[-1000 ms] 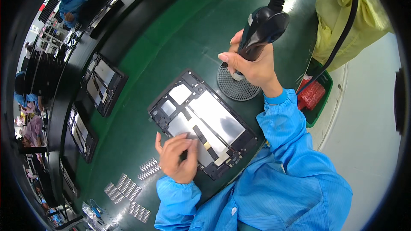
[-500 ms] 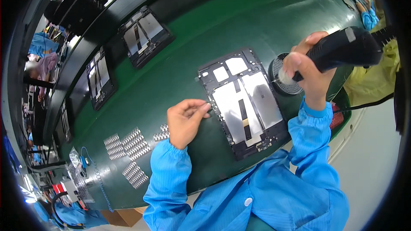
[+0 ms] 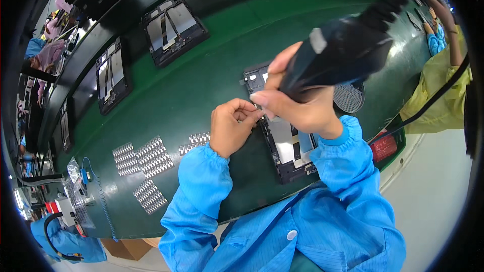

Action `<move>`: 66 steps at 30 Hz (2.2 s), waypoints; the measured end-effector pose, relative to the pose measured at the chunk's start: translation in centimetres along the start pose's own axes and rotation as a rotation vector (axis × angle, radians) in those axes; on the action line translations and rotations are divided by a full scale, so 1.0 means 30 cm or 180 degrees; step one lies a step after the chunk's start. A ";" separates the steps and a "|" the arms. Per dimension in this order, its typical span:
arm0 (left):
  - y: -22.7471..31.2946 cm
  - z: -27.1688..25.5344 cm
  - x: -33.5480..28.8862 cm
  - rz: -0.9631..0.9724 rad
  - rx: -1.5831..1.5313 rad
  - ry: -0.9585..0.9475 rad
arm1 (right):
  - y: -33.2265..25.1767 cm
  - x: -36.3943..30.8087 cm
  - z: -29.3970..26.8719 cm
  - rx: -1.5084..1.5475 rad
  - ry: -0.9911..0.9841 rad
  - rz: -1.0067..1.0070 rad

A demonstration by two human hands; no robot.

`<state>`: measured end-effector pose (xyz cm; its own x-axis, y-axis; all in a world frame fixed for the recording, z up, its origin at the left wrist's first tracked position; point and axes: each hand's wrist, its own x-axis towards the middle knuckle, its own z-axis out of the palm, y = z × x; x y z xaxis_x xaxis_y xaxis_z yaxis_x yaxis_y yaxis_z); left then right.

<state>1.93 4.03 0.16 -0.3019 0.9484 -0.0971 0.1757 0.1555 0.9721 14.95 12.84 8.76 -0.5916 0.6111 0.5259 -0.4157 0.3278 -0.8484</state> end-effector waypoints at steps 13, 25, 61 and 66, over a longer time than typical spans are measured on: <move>0.003 -0.034 0.026 -0.0496 -0.0268 -0.0256 | 0.074 0.010 0.051 0.0217 0.0011 0.0224; 0.000 -0.035 0.013 -0.0500 -0.0357 -0.0294 | 0.087 -0.007 0.048 -0.0071 -0.0099 0.0214; 0.092 0.026 0.088 -0.1043 -0.0207 -0.0291 | 0.051 0.005 -0.590 -0.0461 0.1700 -0.0055; 0.098 0.028 0.087 -0.1033 -0.0188 -0.0268 | 0.073 0.005 -0.598 -0.0512 0.1655 0.0122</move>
<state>2.43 7.19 2.58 -0.2544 0.8719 -0.4184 0.0279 0.4391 0.8980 26.35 26.58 5.90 -0.1676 0.8871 0.4300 -0.2653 0.3795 -0.8863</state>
